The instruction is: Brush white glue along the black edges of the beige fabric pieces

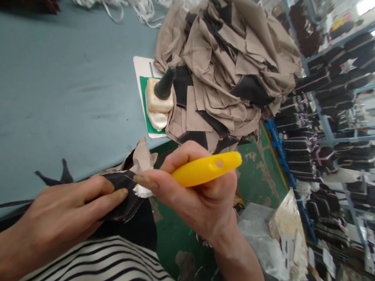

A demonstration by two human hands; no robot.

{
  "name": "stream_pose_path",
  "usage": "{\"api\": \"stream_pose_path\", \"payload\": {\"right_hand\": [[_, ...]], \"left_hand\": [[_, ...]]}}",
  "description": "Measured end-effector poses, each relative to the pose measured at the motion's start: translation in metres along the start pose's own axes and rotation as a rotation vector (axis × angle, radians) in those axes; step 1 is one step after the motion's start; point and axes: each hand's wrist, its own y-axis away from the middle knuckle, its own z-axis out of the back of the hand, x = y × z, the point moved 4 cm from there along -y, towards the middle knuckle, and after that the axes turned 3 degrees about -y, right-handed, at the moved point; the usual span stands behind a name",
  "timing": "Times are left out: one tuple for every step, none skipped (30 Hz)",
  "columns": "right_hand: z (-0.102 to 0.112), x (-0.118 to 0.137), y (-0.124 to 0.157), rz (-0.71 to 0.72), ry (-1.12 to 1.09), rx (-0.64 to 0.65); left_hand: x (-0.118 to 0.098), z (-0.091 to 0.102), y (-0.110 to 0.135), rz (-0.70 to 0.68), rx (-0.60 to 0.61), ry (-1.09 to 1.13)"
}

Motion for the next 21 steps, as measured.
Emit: {"api": "stream_pose_path", "payload": {"right_hand": [[0.001,-0.001,0.002,0.011,0.008,0.008],[0.001,-0.002,0.004,0.009,0.011,0.017],[0.002,-0.004,0.006,-0.007,0.011,0.025],[0.003,-0.006,0.009,-0.028,0.006,0.029],[0.003,-0.007,0.012,-0.054,-0.002,0.029],[0.004,-0.008,0.015,-0.078,-0.014,0.027],[0.004,-0.009,0.019,-0.096,-0.032,0.021],[0.004,-0.008,0.023,-0.111,-0.052,0.017],[0.004,-0.008,0.026,-0.127,-0.071,0.015],[0.003,-0.007,0.029,-0.141,-0.094,0.017],[0.002,-0.006,0.032,-0.151,-0.116,0.015],[0.002,-0.006,0.033,-0.153,-0.13,0.004],[0.002,-0.006,0.034,-0.144,-0.131,-0.018],[0.003,-0.005,0.034,-0.124,-0.118,-0.047],[0.004,-0.006,0.033,-0.096,-0.091,-0.08],[0.004,-0.006,0.031,-0.064,-0.055,-0.104],[0.004,-0.007,0.03,-0.041,-0.014,-0.114],[0.003,-0.007,0.029,-0.027,0.024,-0.105],[0.002,-0.008,0.028,-0.021,0.052,-0.086],[0.001,-0.008,0.028,-0.02,0.07,-0.064],[-0.001,-0.007,0.028,-0.025,0.079,-0.042]], "left_hand": [[-0.001,0.001,-0.001,0.006,-0.001,-0.005],[-0.002,0.001,-0.002,0.01,-0.004,-0.008],[-0.003,0.002,-0.003,0.006,-0.013,-0.007],[-0.004,0.002,-0.003,0.003,-0.018,-0.007],[-0.005,0.002,-0.003,0.004,-0.017,-0.009],[-0.005,0.002,-0.002,0.008,-0.015,-0.011],[-0.005,0.001,-0.002,0.014,-0.014,-0.013],[-0.005,0.0,-0.001,0.019,-0.015,-0.018],[-0.005,0.0,-0.001,0.022,-0.018,-0.022],[-0.005,0.0,0.0,0.024,-0.024,-0.024],[-0.005,0.0,0.0,0.028,-0.031,-0.026],[-0.006,0.0,0.001,0.033,-0.035,-0.024],[-0.006,0.0,0.001,0.038,-0.036,-0.022],[-0.006,0.001,0.002,0.041,-0.036,-0.019],[-0.006,0.001,0.002,0.043,-0.037,-0.018],[-0.006,0.0,0.002,0.044,-0.036,-0.018],[-0.006,0.0,0.003,0.043,-0.035,-0.019],[-0.006,-0.001,0.003,0.044,-0.037,-0.02],[-0.005,-0.002,0.004,0.046,-0.044,-0.024],[-0.005,-0.003,0.005,0.049,-0.062,-0.03],[-0.004,-0.003,0.005,0.053,-0.084,-0.038]]}}
